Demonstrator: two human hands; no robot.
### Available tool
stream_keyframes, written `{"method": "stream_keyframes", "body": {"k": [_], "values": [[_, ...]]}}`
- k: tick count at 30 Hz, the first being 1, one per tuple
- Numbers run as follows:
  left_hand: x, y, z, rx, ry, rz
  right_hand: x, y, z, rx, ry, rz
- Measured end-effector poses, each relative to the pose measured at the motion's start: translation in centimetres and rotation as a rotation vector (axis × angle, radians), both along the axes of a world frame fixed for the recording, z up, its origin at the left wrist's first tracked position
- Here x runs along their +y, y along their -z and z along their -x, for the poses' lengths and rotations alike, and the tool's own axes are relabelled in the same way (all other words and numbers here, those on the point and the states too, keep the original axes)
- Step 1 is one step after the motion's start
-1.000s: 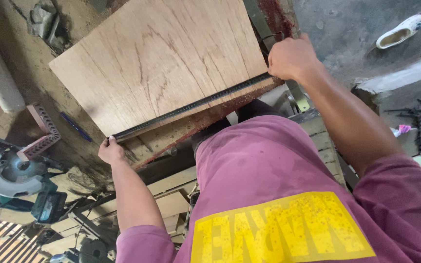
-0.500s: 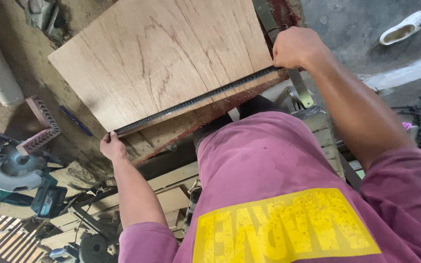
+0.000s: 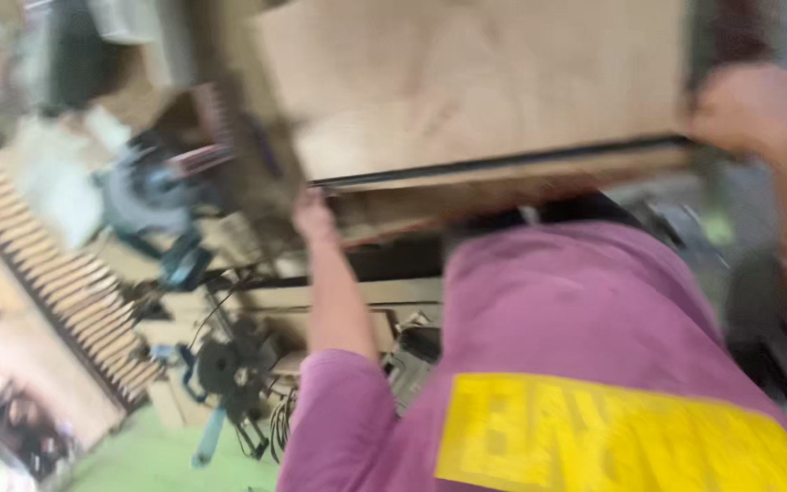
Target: The person uses a cordless circular saw to cut a rectangular piece of plywood on a workbench. After cutting, they measure the board with a metal ruler and a tape measure, then mark lines with a pen.
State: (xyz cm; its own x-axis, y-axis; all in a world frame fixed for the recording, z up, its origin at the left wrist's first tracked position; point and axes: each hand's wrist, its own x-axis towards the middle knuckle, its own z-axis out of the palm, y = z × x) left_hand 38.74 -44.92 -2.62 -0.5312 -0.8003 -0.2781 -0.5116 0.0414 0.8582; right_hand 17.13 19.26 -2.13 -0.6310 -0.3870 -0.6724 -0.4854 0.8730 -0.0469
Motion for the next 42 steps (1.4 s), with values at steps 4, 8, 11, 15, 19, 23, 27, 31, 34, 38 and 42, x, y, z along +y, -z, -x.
{"method": "stream_keyframes", "body": {"k": [4,8,11,15,19,23,27,31,34,38,42], "values": [[1.1,-0.2,1.6,0.099,-0.144,-0.096,0.6,1.6,-0.8,-0.010,0.126,-0.055],[1.7,-0.8,2.3,0.052,-0.347,-0.175,0.8,-0.4,-1.5,-0.095,0.344,-0.102],[1.2,-0.4,2.5,0.014,-0.254,-0.033,-0.3,-3.7,-0.5,-0.166,0.370,-0.130],[1.0,0.0,2.6,0.128,-0.196,-0.015,-1.5,-8.3,0.2,-0.172,0.318,-0.137],[2.2,-1.2,2.1,-0.186,-0.115,0.234,-1.8,-10.7,0.1,-0.207,0.377,-0.096],[5.3,-4.4,2.5,-0.661,-0.104,0.943,-1.5,-10.7,-0.3,-0.153,0.352,-0.053],[10.0,-5.3,3.9,-0.452,0.244,0.981,-1.4,-10.0,-0.6,-0.141,0.350,-0.057],[18.1,-3.4,5.0,-0.022,0.467,1.081,-1.4,-9.7,-1.1,-0.120,0.332,-0.065],[23.9,-3.7,4.4,0.078,0.980,1.004,-1.2,-9.8,-1.2,-0.096,0.328,-0.044],[31.8,-5.1,4.4,0.167,1.495,1.008,-1.2,-10.0,-1.3,-0.132,0.346,-0.023],[36.0,-7.0,5.0,0.136,1.494,0.874,-1.4,-10.3,-1.2,-0.086,0.339,0.006]]}}
